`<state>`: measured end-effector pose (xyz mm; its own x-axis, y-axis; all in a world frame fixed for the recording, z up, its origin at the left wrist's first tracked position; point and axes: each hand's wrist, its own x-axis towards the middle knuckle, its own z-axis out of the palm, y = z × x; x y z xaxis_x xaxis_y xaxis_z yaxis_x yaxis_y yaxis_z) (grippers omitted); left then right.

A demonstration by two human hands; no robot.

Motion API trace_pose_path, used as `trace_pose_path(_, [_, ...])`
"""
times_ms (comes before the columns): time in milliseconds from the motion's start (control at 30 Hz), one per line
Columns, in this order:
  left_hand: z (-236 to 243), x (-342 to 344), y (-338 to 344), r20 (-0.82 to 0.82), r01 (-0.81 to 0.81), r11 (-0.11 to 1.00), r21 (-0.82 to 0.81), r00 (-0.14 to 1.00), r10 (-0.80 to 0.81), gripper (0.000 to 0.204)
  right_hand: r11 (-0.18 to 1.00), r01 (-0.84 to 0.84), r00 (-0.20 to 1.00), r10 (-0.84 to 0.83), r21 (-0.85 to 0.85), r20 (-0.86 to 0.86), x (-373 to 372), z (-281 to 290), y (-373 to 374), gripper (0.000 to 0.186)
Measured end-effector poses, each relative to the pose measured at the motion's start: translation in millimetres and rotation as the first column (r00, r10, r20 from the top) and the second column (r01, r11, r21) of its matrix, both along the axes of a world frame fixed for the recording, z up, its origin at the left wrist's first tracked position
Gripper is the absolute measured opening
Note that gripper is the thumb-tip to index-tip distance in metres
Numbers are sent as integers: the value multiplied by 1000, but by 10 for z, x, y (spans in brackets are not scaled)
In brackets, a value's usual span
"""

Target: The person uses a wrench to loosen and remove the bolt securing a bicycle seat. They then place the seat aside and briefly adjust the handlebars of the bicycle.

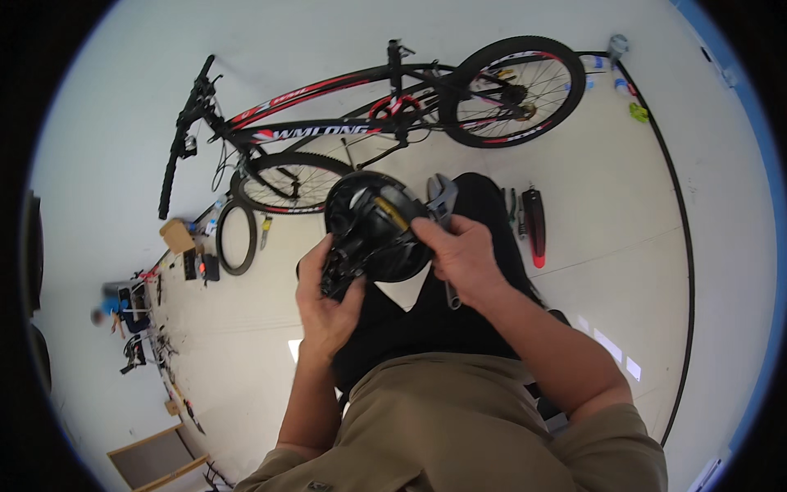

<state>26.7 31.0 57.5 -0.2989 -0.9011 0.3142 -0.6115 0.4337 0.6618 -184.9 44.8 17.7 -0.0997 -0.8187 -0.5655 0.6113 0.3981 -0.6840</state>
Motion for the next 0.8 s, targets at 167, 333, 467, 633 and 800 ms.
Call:
trace_pose_path(167, [-54, 146, 169, -320, -84, 967, 241, 934, 161, 57, 995, -88, 992, 83, -51, -99, 33, -1, 38, 21])
trace_pose_path(333, [-182, 257, 223, -562, 8, 791, 612, 709, 427, 31, 993, -118, 984, 113, -29, -138, 29, 24, 44, 22])
trace_pose_path(467, [-201, 212, 170, -627, 164, 670, 724, 561, 540, 22, 967, -178, 876, 71, -183, -478, 112, 2, 105, 29])
trace_pose_path(633, [-242, 295, 145, -638, 328, 548, 770, 426, 642, 19, 963, -211, 868, 108, -165, -484, 127, -6, 109, 30])
trace_pose_path(800, [-142, 191, 173, -616, 355, 505, 787, 421, 666, 19, 958, -227, 840, 101, -177, -533, 97, -6, 113, 30])
